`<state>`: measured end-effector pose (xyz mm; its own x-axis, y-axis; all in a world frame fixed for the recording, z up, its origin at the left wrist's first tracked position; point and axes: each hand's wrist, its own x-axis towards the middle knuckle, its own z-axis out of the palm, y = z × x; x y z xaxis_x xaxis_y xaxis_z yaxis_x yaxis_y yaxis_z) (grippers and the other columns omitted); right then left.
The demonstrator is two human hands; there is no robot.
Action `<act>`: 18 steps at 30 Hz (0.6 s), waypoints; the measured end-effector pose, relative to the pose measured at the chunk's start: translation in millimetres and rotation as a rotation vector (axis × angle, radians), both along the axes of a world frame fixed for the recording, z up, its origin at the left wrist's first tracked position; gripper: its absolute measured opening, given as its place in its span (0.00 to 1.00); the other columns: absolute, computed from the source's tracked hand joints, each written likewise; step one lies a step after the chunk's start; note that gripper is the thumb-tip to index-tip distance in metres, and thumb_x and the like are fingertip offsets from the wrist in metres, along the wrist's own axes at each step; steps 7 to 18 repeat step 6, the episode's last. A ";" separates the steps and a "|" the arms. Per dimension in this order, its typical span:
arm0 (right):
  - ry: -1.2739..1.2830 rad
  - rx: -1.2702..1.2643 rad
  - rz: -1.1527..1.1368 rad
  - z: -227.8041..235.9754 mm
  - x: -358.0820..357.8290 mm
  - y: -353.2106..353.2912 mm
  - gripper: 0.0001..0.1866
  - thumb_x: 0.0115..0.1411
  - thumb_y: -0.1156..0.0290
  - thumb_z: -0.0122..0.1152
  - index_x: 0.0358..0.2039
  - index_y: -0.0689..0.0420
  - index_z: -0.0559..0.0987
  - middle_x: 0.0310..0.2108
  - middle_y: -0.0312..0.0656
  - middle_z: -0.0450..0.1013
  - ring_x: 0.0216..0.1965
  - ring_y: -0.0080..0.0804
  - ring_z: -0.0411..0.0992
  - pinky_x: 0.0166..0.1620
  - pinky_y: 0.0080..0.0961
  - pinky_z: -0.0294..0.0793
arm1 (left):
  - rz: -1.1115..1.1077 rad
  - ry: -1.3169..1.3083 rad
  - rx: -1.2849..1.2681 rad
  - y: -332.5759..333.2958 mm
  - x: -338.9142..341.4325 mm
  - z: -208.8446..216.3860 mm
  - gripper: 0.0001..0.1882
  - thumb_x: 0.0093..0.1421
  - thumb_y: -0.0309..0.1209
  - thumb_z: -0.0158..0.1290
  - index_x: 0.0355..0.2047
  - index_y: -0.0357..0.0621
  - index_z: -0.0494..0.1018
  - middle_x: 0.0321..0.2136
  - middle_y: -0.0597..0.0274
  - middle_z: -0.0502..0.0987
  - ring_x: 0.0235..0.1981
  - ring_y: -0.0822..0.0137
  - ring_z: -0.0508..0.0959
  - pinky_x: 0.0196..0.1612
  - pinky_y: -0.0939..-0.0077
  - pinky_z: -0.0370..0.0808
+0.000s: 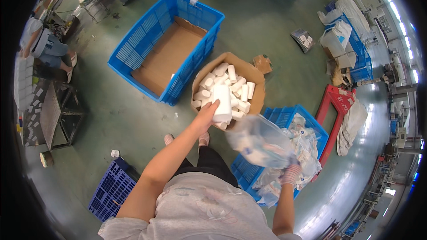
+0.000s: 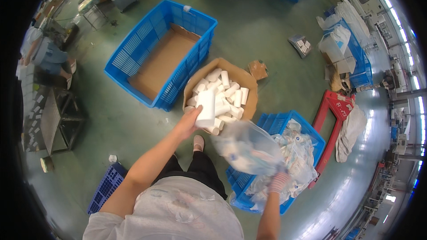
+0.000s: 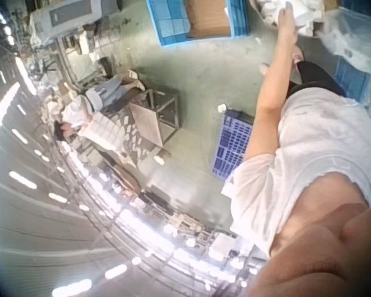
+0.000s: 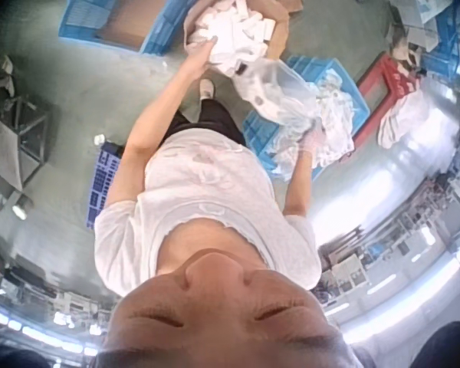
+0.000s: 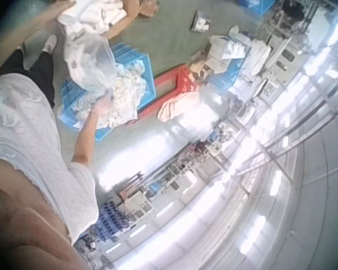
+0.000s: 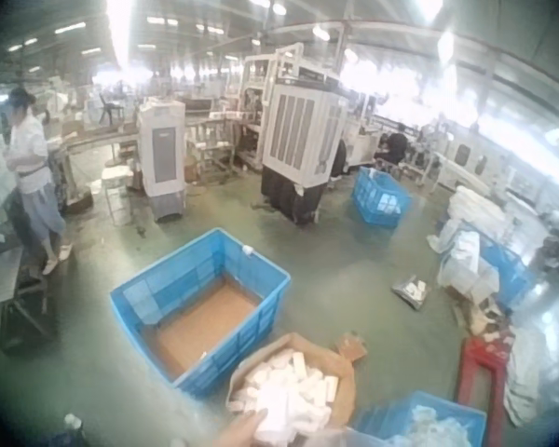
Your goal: The person removes white cylindrical rolls and flat items from a blue plastic crate and places them into a large cardboard box.
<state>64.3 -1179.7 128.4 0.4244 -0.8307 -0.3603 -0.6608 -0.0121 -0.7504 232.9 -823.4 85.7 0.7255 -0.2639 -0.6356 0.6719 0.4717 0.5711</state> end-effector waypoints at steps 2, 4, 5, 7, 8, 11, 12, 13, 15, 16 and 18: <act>0.186 -0.310 -0.073 -4.6 -52.4 -89.8 0.19 0.51 0.62 0.50 0.38 0.64 0.74 0.36 0.51 0.73 0.34 0.40 0.70 0.38 0.32 0.69 | -0.007 -0.003 0.186 -7.3 15.9 -21.4 0.30 0.59 0.46 0.46 0.53 0.34 0.57 0.41 0.52 0.70 0.42 0.65 0.71 0.40 0.71 0.71; 0.205 -0.533 0.002 -17.4 -89.3 -142.0 0.20 0.52 0.64 0.47 0.38 0.67 0.74 0.35 0.53 0.74 0.33 0.41 0.72 0.38 0.34 0.70 | -0.033 -0.053 0.420 13.8 7.8 -53.4 0.30 0.59 0.45 0.46 0.53 0.34 0.57 0.43 0.52 0.70 0.42 0.62 0.71 0.41 0.72 0.70; 0.256 -0.587 0.015 -23.7 -107.9 -163.7 0.20 0.53 0.65 0.45 0.39 0.68 0.74 0.35 0.53 0.74 0.32 0.41 0.72 0.38 0.35 0.70 | -0.180 -0.134 0.519 32.1 -4.9 -79.1 0.30 0.58 0.45 0.46 0.54 0.35 0.58 0.45 0.51 0.69 0.44 0.60 0.71 0.44 0.72 0.69; 0.248 -0.578 0.057 -31.8 -90.6 -167.3 0.20 0.53 0.65 0.45 0.39 0.68 0.74 0.35 0.53 0.74 0.32 0.41 0.72 0.38 0.35 0.70 | -0.322 -0.209 0.627 54.8 -24.3 -109.2 0.30 0.58 0.44 0.47 0.54 0.36 0.58 0.46 0.51 0.69 0.45 0.59 0.70 0.46 0.72 0.68; 0.248 -0.578 0.057 -31.8 -90.6 -167.3 0.20 0.53 0.65 0.45 0.39 0.68 0.74 0.35 0.53 0.74 0.32 0.41 0.72 0.38 0.35 0.70 | -0.322 -0.209 0.627 54.8 -24.3 -109.2 0.30 0.58 0.44 0.47 0.54 0.36 0.58 0.46 0.51 0.69 0.45 0.59 0.70 0.46 0.72 0.68; 0.248 -0.578 0.057 -31.8 -90.6 -167.3 0.20 0.53 0.65 0.45 0.39 0.68 0.74 0.35 0.53 0.74 0.32 0.41 0.72 0.38 0.35 0.70 | -0.322 -0.209 0.627 54.8 -24.3 -109.2 0.30 0.58 0.44 0.47 0.54 0.36 0.58 0.46 0.51 0.69 0.45 0.59 0.70 0.46 0.72 0.68; 0.248 -0.578 0.057 -31.8 -90.6 -167.3 0.20 0.53 0.65 0.45 0.39 0.68 0.74 0.35 0.53 0.74 0.32 0.41 0.72 0.38 0.35 0.70 | -0.322 -0.209 0.627 54.8 -24.3 -109.2 0.30 0.58 0.44 0.47 0.54 0.36 0.58 0.46 0.51 0.69 0.45 0.59 0.70 0.46 0.72 0.68; 0.248 -0.578 0.057 -31.8 -90.6 -167.3 0.20 0.53 0.65 0.45 0.39 0.68 0.74 0.35 0.53 0.74 0.32 0.41 0.72 0.38 0.35 0.70 | -0.322 -0.209 0.627 54.8 -24.3 -109.2 0.30 0.58 0.44 0.47 0.54 0.36 0.58 0.46 0.51 0.69 0.45 0.59 0.70 0.46 0.72 0.68; 0.248 -0.578 0.057 -31.8 -90.6 -167.3 0.20 0.53 0.65 0.45 0.39 0.68 0.74 0.35 0.53 0.74 0.32 0.41 0.72 0.38 0.35 0.70 | -0.322 -0.209 0.627 54.8 -24.3 -109.2 0.30 0.58 0.44 0.47 0.54 0.36 0.58 0.46 0.51 0.69 0.45 0.59 0.70 0.46 0.72 0.68; 0.248 -0.578 0.057 -31.8 -90.6 -167.3 0.20 0.53 0.65 0.45 0.39 0.68 0.74 0.35 0.53 0.74 0.32 0.41 0.72 0.38 0.35 0.70 | -0.322 -0.209 0.627 54.8 -24.3 -109.2 0.30 0.58 0.44 0.47 0.54 0.36 0.58 0.46 0.51 0.69 0.45 0.59 0.70 0.46 0.72 0.68; 0.248 -0.578 0.057 -31.8 -90.6 -167.3 0.20 0.53 0.65 0.45 0.39 0.68 0.74 0.35 0.53 0.74 0.32 0.41 0.72 0.38 0.35 0.70 | -0.322 -0.209 0.627 54.8 -24.3 -109.2 0.30 0.58 0.44 0.47 0.54 0.36 0.58 0.46 0.51 0.69 0.45 0.59 0.70 0.46 0.72 0.68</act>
